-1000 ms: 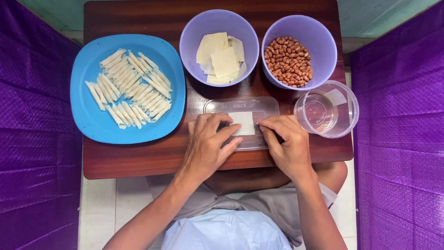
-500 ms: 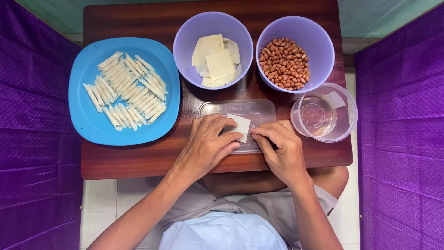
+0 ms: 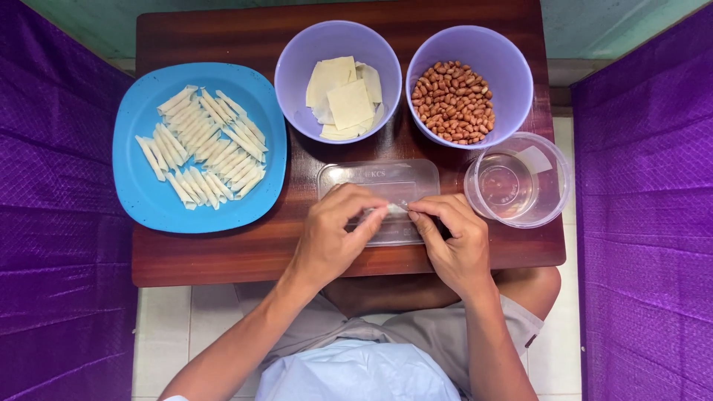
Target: Wrapping individual peanuts in small pieces of dough and rolling them into sticks
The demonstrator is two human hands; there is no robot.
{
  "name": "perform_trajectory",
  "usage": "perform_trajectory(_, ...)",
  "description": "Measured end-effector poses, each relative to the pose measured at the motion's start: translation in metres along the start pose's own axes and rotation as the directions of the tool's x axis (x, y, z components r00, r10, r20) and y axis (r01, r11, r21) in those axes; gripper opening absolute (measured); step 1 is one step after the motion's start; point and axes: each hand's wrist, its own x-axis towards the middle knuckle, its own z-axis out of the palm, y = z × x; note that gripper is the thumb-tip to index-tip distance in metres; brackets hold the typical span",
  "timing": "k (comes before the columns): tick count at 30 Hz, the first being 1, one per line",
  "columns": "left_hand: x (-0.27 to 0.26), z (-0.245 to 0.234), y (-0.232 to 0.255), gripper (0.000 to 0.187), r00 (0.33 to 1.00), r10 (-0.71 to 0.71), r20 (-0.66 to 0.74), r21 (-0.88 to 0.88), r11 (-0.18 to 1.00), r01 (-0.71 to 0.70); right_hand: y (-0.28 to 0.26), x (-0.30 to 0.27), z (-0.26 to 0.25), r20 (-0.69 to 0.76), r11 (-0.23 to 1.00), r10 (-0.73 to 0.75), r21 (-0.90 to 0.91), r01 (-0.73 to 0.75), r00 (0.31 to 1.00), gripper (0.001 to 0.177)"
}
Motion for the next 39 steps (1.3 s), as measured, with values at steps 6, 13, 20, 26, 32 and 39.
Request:
perform_trajectory(6,0.001,0.006,-0.002,0.035,0.841,-0.534,0.084,-0.413,0.750,0.517,0.000,-0.001,-0.001,-0.007,0.999,0.030,0.017,-0.030,1.000,0.007)
perform_trajectory(13,0.002,-0.004,0.000,0.030,0.796,-0.604,0.049,-0.301,0.751,0.588,-0.001,-0.001,-0.001,-0.006,0.999,0.030,0.018,-0.030,1.000,0.006)
perform_trajectory(20,0.004,-0.005,0.019,0.026,0.750,-0.661,0.008,-0.411,0.682,0.606,-0.001,-0.001,-0.001,-0.008,0.999,0.044,0.023,-0.044,0.999,0.006)
perform_trajectory(26,-0.012,-0.007,0.026,0.036,0.821,-0.567,0.070,-0.288,0.776,0.561,0.000,-0.002,-0.001,-0.007,0.998,0.051,0.031,-0.051,0.999,0.006)
perform_trajectory(32,-0.010,-0.019,0.022,0.028,0.962,-0.269,0.043,0.177,0.950,0.258,0.002,-0.002,-0.001,-0.011,0.999,0.034,0.032,-0.034,0.999,0.006)
perform_trajectory(39,-0.005,-0.023,0.005,0.011,0.984,-0.123,0.131,0.337,0.939,0.073,0.001,-0.002,-0.002,-0.013,0.999,0.033,0.035,-0.033,0.999,0.006)
